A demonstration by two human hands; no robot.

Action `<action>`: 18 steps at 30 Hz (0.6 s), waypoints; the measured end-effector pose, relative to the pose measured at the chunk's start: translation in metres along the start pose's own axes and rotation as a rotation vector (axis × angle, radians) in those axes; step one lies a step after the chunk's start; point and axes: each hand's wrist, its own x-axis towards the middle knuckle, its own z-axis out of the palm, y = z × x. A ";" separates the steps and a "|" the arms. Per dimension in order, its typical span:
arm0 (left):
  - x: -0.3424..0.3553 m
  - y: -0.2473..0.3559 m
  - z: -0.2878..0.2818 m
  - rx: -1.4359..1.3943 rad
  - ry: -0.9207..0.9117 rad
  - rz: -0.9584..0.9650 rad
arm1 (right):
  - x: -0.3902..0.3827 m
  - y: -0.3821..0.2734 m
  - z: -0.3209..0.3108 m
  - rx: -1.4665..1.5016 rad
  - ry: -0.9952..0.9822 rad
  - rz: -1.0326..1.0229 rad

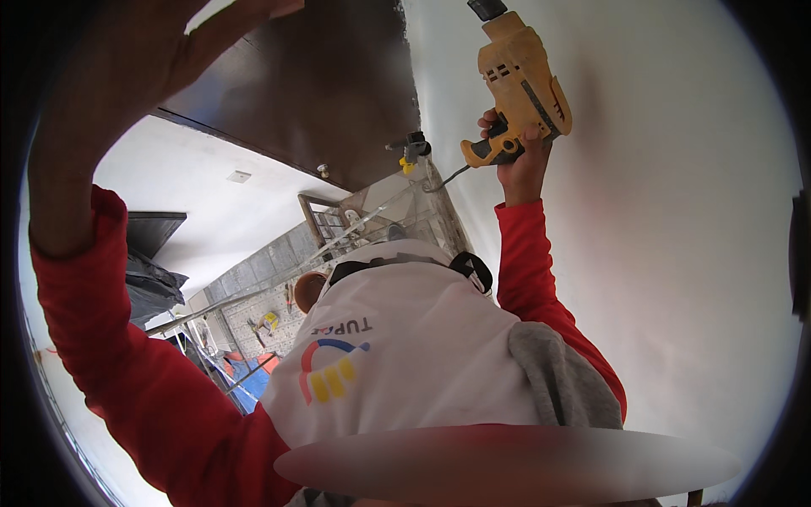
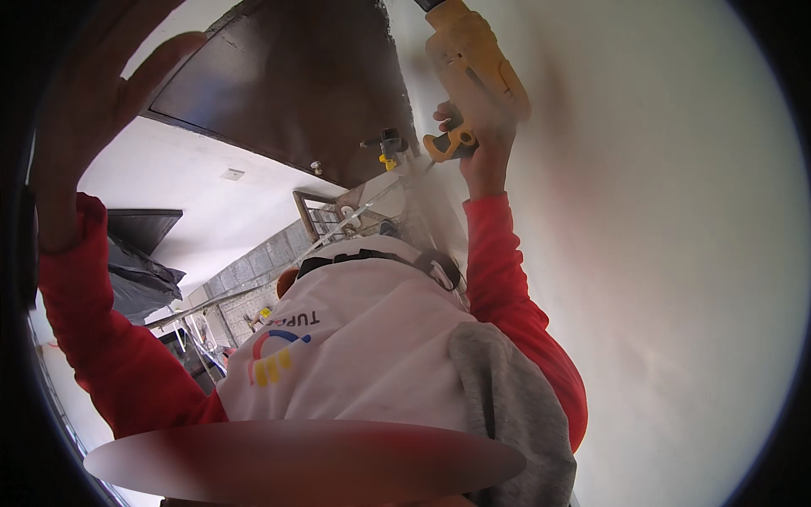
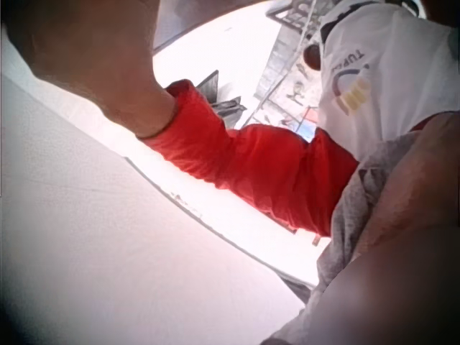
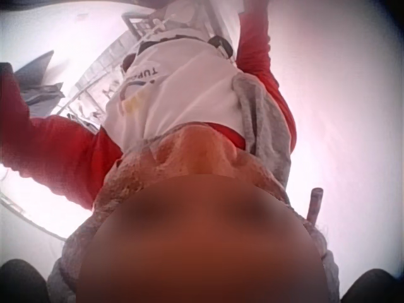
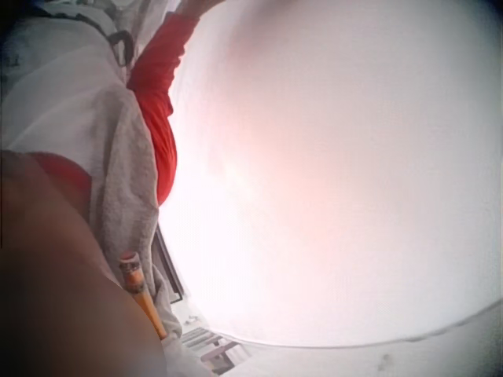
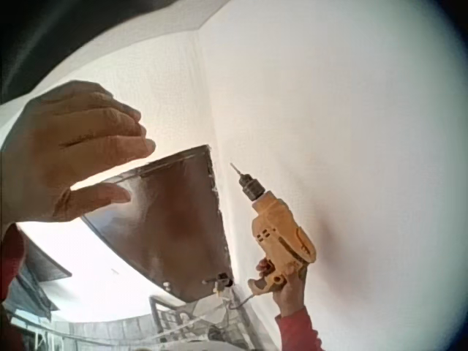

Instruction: The person drills holes in the ceiling, then uses a manual toggle bolt tool to install anchors. The person repeats this sequence at multiple ceiling locations while standing on a scaffold.

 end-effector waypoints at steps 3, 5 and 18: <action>-0.064 0.067 0.081 -0.319 -0.095 -0.290 | -0.018 0.021 -0.022 0.024 -0.020 0.080; -0.111 0.130 0.136 -0.549 -0.163 -0.627 | -0.029 0.035 -0.038 0.032 -0.024 0.133; -0.249 0.355 0.233 -1.445 -0.660 -1.022 | -0.164 0.054 -0.099 0.014 0.000 0.424</action>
